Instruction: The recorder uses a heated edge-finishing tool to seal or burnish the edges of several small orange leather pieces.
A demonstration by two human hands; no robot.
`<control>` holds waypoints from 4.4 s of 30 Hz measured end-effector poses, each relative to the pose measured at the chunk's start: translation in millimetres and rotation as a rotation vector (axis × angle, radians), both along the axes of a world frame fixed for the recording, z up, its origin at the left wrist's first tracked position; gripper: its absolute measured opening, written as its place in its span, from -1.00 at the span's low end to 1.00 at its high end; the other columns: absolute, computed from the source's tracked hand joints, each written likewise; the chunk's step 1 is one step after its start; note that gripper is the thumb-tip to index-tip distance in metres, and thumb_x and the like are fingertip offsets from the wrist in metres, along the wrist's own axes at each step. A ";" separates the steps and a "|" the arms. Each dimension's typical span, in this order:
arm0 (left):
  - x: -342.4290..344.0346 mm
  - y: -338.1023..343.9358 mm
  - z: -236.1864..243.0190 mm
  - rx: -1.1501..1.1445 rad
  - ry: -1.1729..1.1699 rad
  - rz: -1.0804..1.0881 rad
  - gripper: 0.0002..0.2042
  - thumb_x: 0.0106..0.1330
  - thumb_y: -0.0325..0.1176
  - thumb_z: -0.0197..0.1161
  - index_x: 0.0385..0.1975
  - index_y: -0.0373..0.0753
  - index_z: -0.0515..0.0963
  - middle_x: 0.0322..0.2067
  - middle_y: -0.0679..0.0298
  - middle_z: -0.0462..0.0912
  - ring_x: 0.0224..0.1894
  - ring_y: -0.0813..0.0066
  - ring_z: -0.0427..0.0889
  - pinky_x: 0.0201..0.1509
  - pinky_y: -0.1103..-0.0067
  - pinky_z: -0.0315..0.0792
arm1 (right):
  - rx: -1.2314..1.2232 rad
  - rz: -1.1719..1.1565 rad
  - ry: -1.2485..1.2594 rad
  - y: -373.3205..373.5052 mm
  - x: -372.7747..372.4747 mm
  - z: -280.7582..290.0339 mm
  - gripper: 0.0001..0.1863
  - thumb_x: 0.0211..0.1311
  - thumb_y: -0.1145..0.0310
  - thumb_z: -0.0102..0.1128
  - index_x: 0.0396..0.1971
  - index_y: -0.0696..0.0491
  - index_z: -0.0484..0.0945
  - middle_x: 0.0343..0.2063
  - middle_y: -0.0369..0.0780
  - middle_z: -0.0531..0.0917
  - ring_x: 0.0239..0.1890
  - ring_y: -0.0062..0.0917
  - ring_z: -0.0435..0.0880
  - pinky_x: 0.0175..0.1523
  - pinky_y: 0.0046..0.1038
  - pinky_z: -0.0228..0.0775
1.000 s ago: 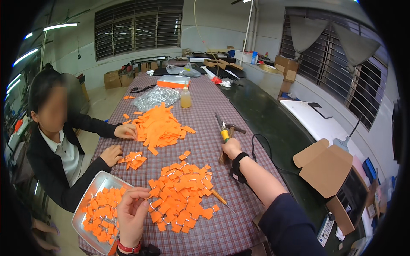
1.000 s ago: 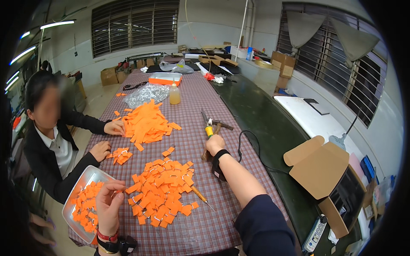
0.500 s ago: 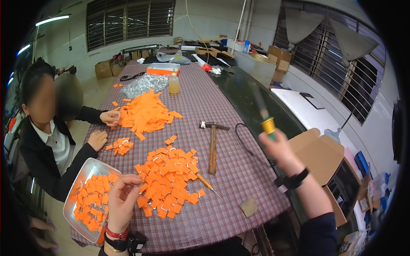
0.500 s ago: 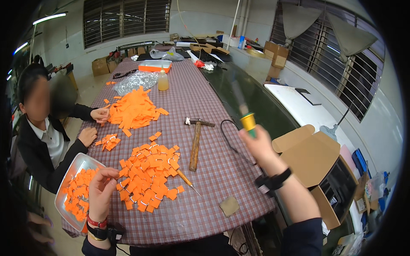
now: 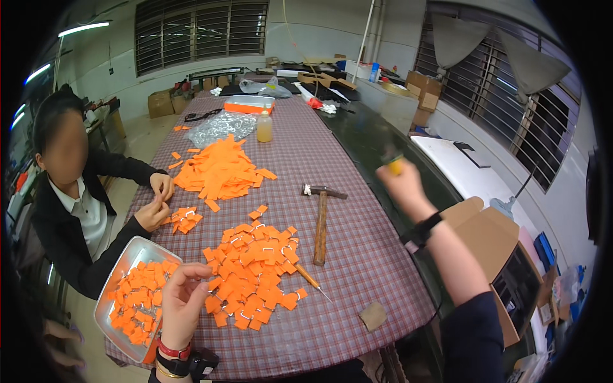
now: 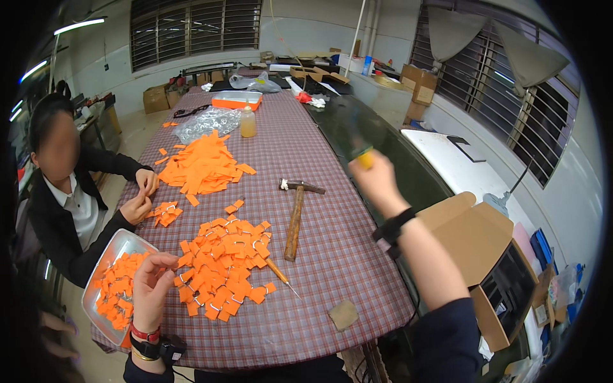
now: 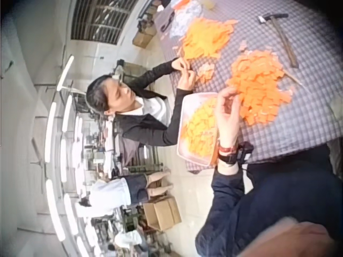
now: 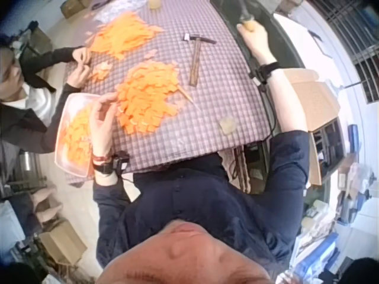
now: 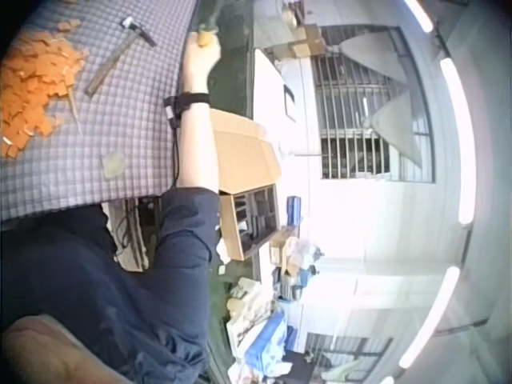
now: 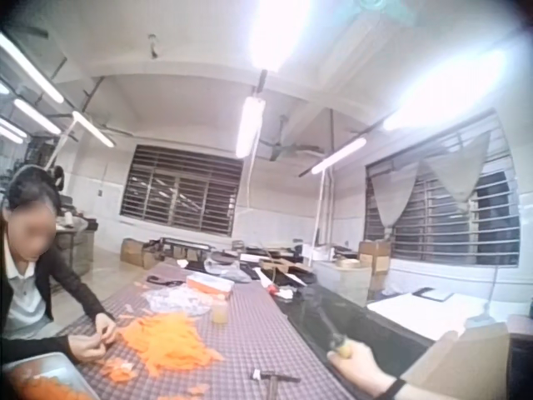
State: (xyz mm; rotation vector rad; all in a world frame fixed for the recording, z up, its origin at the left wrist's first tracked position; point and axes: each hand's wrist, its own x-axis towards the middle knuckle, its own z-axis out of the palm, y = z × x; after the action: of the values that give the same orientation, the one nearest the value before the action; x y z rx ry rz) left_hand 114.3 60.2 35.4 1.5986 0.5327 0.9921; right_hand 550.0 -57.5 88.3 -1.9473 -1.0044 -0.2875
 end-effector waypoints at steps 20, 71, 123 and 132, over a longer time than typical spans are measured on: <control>0.4 -3.7 -0.6 0.152 0.089 -0.076 -0.81 0.09 -0.66 0.03 -0.32 -0.34 0.51 -0.27 0.23 0.53 -0.20 0.53 0.49 -0.13 0.67 0.34 | -0.712 0.080 0.499 27.9 -103.3 -89.4 -0.53 0.00 -0.02 0.20 -0.50 0.18 0.61 -0.56 -0.08 0.64 -0.42 -0.24 0.66 -0.23 -0.31 0.48; -29.8 -40.2 52.9 0.619 0.556 0.030 -0.78 0.06 -0.42 0.31 -0.28 -0.27 0.58 -0.31 0.21 0.59 -0.21 0.25 0.55 -0.11 0.47 0.42 | -0.413 0.009 0.039 -84.7 -47.5 -119.7 -0.74 0.14 0.30 0.12 -0.33 0.20 0.39 -0.40 0.11 0.56 -0.30 0.04 0.54 -0.25 -0.15 0.39; 36.1 -40.9 1.1 -0.555 -0.150 -0.628 -0.75 0.23 -0.49 0.19 -0.11 -0.38 0.46 -0.21 0.22 0.56 -0.19 0.56 0.58 -0.09 0.68 0.47 | -0.072 0.801 0.748 -37.3 -228.2 -25.0 -0.76 -0.09 0.53 0.36 -0.53 0.09 0.40 -0.55 -0.35 0.54 -0.49 -0.76 0.44 -0.38 -0.65 0.31; 22.7 -63.3 7.2 -0.317 -0.006 -0.388 -0.71 0.21 -0.59 0.15 -0.04 -0.39 0.46 -0.20 0.18 0.56 -0.17 0.53 0.56 -0.08 0.66 0.46 | -0.046 0.771 0.663 -44.4 -247.2 -27.2 -0.75 -0.13 0.49 0.38 -0.46 0.11 0.45 -0.58 -0.38 0.52 -0.51 -0.77 0.43 -0.38 -0.67 0.29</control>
State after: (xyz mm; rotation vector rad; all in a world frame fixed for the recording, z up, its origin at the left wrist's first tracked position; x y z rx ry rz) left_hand 136.9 -3.1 42.6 1.3462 0.3373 0.5877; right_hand 302.8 -101.9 61.1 -1.3852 -1.1969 0.7658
